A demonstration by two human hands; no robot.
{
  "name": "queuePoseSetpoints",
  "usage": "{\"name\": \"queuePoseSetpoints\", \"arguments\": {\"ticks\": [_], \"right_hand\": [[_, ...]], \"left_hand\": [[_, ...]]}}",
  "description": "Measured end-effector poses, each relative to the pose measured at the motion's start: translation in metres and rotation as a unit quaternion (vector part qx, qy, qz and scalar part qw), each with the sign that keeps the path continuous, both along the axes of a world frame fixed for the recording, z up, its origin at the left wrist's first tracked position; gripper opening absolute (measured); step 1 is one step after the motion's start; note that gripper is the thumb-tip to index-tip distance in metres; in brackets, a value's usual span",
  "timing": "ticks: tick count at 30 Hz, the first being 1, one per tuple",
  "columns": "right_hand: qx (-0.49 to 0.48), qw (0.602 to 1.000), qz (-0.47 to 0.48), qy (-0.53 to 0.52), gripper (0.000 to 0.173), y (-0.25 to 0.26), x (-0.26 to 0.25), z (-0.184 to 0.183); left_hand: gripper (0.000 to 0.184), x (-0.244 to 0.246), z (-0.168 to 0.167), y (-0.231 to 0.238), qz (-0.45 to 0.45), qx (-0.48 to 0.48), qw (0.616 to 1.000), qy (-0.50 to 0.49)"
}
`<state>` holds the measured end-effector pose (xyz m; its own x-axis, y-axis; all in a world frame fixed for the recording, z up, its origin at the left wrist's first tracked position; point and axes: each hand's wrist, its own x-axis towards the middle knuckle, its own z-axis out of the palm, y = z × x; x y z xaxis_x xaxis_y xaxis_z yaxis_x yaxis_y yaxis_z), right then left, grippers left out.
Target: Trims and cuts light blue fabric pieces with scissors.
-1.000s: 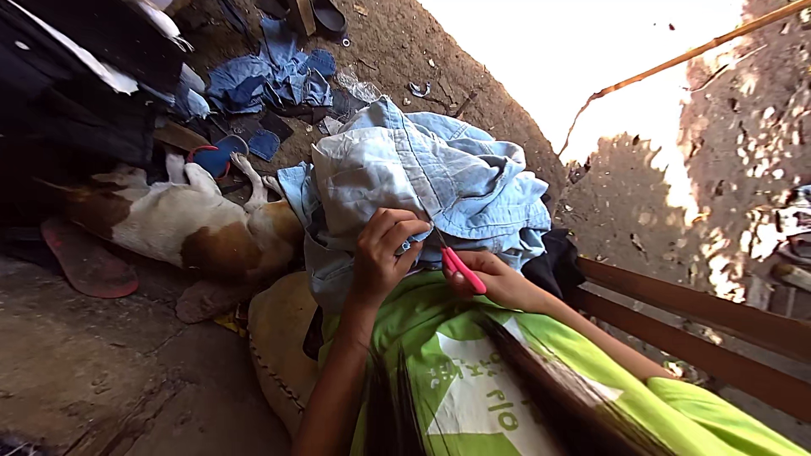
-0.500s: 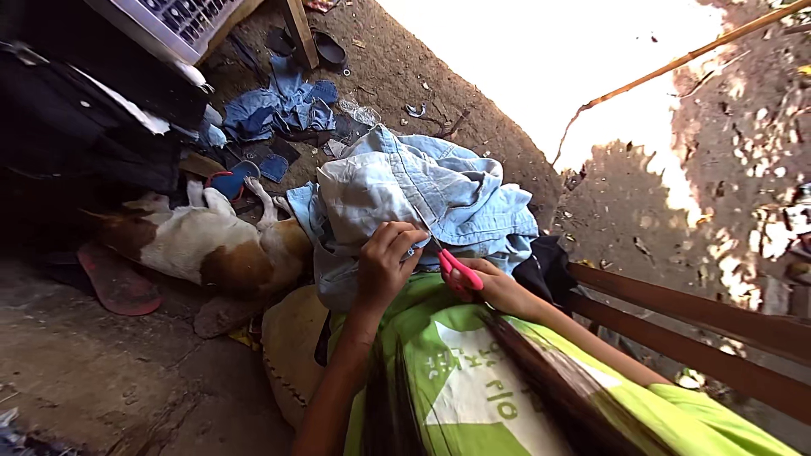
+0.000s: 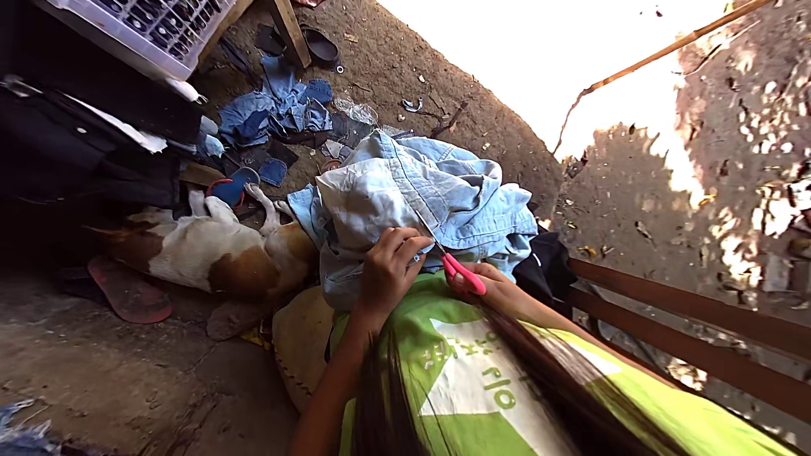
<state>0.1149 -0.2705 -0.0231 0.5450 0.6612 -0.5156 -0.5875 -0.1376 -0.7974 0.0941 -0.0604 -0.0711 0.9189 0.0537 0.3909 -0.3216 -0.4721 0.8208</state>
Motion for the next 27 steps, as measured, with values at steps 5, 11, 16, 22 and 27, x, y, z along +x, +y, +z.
{"name": "queuePoseSetpoints", "arguments": {"ticks": [5, 11, 16, 22, 27], "right_hand": [[0.010, 0.999, 0.010, 0.038, 0.024, -0.001, 0.004, 0.001], [0.011, 0.995, 0.017, 0.097, 0.034, 0.009, 0.022, 0.000], [-0.002, 0.999, -0.009, 0.051, 0.033, 0.007, 0.025, 0.002], [0.044, 0.996, -0.019, 0.075, 0.031, -0.002, 0.028, 0.002], [0.049, 0.996, -0.049, 0.063, 0.028, 0.003, 0.028, 0.000]], "left_hand": [[0.009, 0.004, 0.002, -0.003, 0.003, -0.006, 1.000, -0.002], [0.009, 0.009, 0.005, 0.003, -0.016, -0.023, 1.000, 0.012], [0.010, 0.018, 0.006, 0.005, -0.011, -0.020, 0.999, 0.026], [0.012, 0.029, 0.009, 0.004, -0.040, 0.009, 0.999, 0.021], [0.011, 0.034, 0.014, 0.001, -0.056, 0.023, 0.998, 0.005]]}}
